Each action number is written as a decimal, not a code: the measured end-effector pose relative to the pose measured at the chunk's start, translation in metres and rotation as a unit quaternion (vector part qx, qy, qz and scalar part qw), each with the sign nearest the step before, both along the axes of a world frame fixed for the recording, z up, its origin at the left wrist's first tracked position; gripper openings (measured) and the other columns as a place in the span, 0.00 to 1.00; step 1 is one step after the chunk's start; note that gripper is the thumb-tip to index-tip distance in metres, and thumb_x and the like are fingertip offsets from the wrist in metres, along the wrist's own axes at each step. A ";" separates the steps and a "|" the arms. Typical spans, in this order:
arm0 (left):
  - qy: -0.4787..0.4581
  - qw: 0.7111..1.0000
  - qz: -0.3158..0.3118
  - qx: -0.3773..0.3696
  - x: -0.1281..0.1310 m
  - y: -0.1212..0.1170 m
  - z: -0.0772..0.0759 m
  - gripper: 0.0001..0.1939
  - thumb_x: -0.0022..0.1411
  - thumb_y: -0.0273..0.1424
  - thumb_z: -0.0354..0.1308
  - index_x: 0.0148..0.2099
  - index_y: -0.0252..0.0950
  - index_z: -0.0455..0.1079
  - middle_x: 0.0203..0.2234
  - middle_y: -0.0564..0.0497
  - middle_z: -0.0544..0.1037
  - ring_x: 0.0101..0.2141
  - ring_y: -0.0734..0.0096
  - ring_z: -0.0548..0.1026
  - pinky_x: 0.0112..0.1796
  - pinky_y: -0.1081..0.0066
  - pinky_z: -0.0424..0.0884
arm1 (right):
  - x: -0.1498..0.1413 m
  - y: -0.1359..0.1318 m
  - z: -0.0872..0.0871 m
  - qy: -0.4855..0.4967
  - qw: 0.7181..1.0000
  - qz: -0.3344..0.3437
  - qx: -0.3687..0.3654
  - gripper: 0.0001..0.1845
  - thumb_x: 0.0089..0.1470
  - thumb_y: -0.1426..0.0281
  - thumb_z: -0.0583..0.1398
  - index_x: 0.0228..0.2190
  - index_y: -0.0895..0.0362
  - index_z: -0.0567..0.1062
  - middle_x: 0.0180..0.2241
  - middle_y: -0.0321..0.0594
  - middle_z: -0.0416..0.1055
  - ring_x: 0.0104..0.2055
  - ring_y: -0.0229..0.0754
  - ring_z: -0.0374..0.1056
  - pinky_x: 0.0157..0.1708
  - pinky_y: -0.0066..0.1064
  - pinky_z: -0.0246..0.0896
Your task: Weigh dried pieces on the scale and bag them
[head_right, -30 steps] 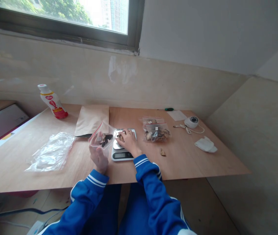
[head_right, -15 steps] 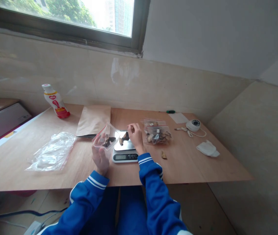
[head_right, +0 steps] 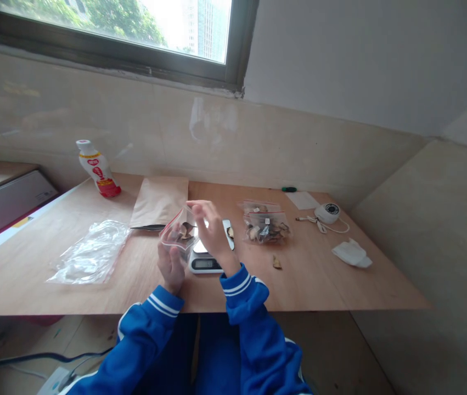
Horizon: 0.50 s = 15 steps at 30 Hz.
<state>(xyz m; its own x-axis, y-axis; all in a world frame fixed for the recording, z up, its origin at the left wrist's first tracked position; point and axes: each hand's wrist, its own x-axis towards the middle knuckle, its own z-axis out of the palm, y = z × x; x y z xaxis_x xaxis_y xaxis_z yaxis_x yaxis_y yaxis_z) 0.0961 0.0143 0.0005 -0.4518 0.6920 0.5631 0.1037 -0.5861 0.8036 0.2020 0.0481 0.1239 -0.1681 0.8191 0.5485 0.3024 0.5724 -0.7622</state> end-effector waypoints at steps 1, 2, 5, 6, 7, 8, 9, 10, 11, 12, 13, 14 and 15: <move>-0.001 1.000 0.002 0.003 0.000 0.000 0.000 0.27 0.66 0.45 0.46 0.62 0.38 0.58 0.57 0.40 0.69 0.56 0.54 0.68 0.54 0.54 0.66 | 0.008 0.003 -0.007 0.013 1.000 -0.027 0.001 0.23 0.65 0.59 0.43 0.43 0.53 0.73 0.45 0.42 0.71 0.49 0.41 0.67 0.50 0.34 0.61; -0.001 1.000 0.007 0.007 0.001 0.000 0.000 0.27 0.66 0.44 0.46 0.62 0.38 0.58 0.57 0.40 0.69 0.56 0.55 0.68 0.54 0.54 0.66 | 0.015 0.007 -0.014 0.019 0.998 -0.058 0.001 0.23 0.66 0.60 0.42 0.43 0.53 0.73 0.45 0.42 0.71 0.49 0.41 0.67 0.50 0.34 0.61; -0.011 0.999 0.021 0.023 0.001 0.001 0.002 0.25 0.67 0.43 0.46 0.62 0.37 0.59 0.57 0.40 0.68 0.56 0.56 0.68 0.54 0.54 0.66 | 0.032 0.017 -0.044 -0.062 0.992 -0.111 -0.016 0.17 0.63 0.62 0.48 0.44 0.55 0.72 0.45 0.45 0.70 0.50 0.45 0.66 0.52 0.38 0.59; -0.018 0.999 0.022 0.032 0.001 0.001 0.003 0.25 0.67 0.43 0.46 0.61 0.37 0.59 0.57 0.40 0.69 0.55 0.56 0.69 0.54 0.54 0.66 | 0.034 0.019 -0.054 -0.118 0.988 -0.101 -0.027 0.16 0.61 0.63 0.51 0.46 0.56 0.72 0.47 0.47 0.68 0.53 0.47 0.64 0.54 0.40 0.58; -0.023 0.999 0.022 0.039 0.001 0.002 0.003 0.25 0.67 0.43 0.46 0.61 0.38 0.59 0.56 0.41 0.69 0.55 0.56 0.69 0.53 0.55 0.67 | 0.034 0.020 -0.063 -0.174 0.980 -0.089 -0.035 0.17 0.59 0.64 0.54 0.48 0.57 0.71 0.51 0.50 0.66 0.56 0.49 0.62 0.56 0.43 0.56; -0.027 0.998 0.020 0.045 0.001 0.002 0.004 0.24 0.67 0.43 0.46 0.60 0.38 0.60 0.56 0.41 0.69 0.55 0.56 0.69 0.53 0.55 0.67 | 0.032 0.020 -0.071 -0.226 0.970 -0.077 -0.041 0.18 0.57 0.66 0.56 0.49 0.58 0.70 0.53 0.52 0.64 0.58 0.51 0.59 0.57 0.45 0.54; -0.030 0.998 0.019 0.047 0.002 0.002 0.004 0.24 0.67 0.43 0.45 0.60 0.37 0.60 0.56 0.41 0.70 0.54 0.56 0.70 0.53 0.55 0.67 | 0.030 0.020 -0.078 -0.268 0.960 -0.070 -0.044 0.19 0.56 0.67 0.57 0.50 0.59 0.70 0.56 0.54 0.62 0.59 0.53 0.58 0.58 0.46 0.52; -0.032 0.998 0.020 0.045 0.002 0.002 0.004 0.24 0.67 0.43 0.45 0.60 0.37 0.60 0.56 0.40 0.70 0.54 0.56 0.70 0.53 0.55 0.67 | 0.028 0.019 -0.084 -0.297 0.951 -0.068 -0.044 0.19 0.56 0.68 0.58 0.49 0.60 0.71 0.57 0.56 0.60 0.60 0.54 0.57 0.59 0.47 0.52; -0.033 0.998 0.022 0.041 0.002 0.002 0.005 0.24 0.67 0.43 0.45 0.60 0.37 0.61 0.56 0.40 0.70 0.54 0.56 0.70 0.53 0.55 0.67 | 0.025 0.018 -0.087 -0.317 0.945 -0.069 -0.041 0.19 0.55 0.69 0.58 0.48 0.61 0.71 0.57 0.57 0.60 0.60 0.55 0.57 0.59 0.46 0.52; -0.035 0.998 0.022 0.037 0.002 0.002 0.005 0.24 0.67 0.43 0.45 0.60 0.37 0.61 0.56 0.40 0.69 0.54 0.56 0.70 0.53 0.55 0.67 | 0.023 0.018 -0.090 -0.326 0.942 -0.072 -0.034 0.17 0.56 0.70 0.58 0.47 0.61 0.72 0.57 0.57 0.61 0.59 0.54 0.58 0.58 0.46 0.53; -0.037 0.998 0.023 0.034 0.002 0.002 0.005 0.24 0.67 0.43 0.45 0.60 0.36 0.61 0.57 0.40 0.68 0.54 0.56 0.70 0.53 0.55 0.67 | 0.022 0.017 -0.091 -0.330 0.940 -0.076 -0.025 0.16 0.56 0.71 0.57 0.46 0.61 0.73 0.56 0.56 0.62 0.58 0.54 0.60 0.58 0.45 0.54; -0.039 0.998 0.024 0.034 0.002 0.002 0.005 0.24 0.67 0.43 0.45 0.60 0.36 0.61 0.57 0.40 0.68 0.54 0.56 0.70 0.53 0.55 0.67 | 0.022 0.017 -0.092 -0.332 0.940 -0.079 -0.015 0.14 0.57 0.71 0.56 0.45 0.60 0.73 0.55 0.54 0.63 0.56 0.52 0.61 0.56 0.44 0.56; -0.039 0.998 0.026 0.035 0.002 0.002 0.006 0.24 0.67 0.43 0.45 0.59 0.36 0.61 0.57 0.40 0.68 0.54 0.57 0.70 0.53 0.55 0.67 | 0.023 0.017 -0.092 -0.334 0.939 -0.081 -0.005 0.14 0.57 0.72 0.55 0.44 0.59 0.73 0.54 0.53 0.64 0.55 0.52 0.62 0.55 0.43 0.58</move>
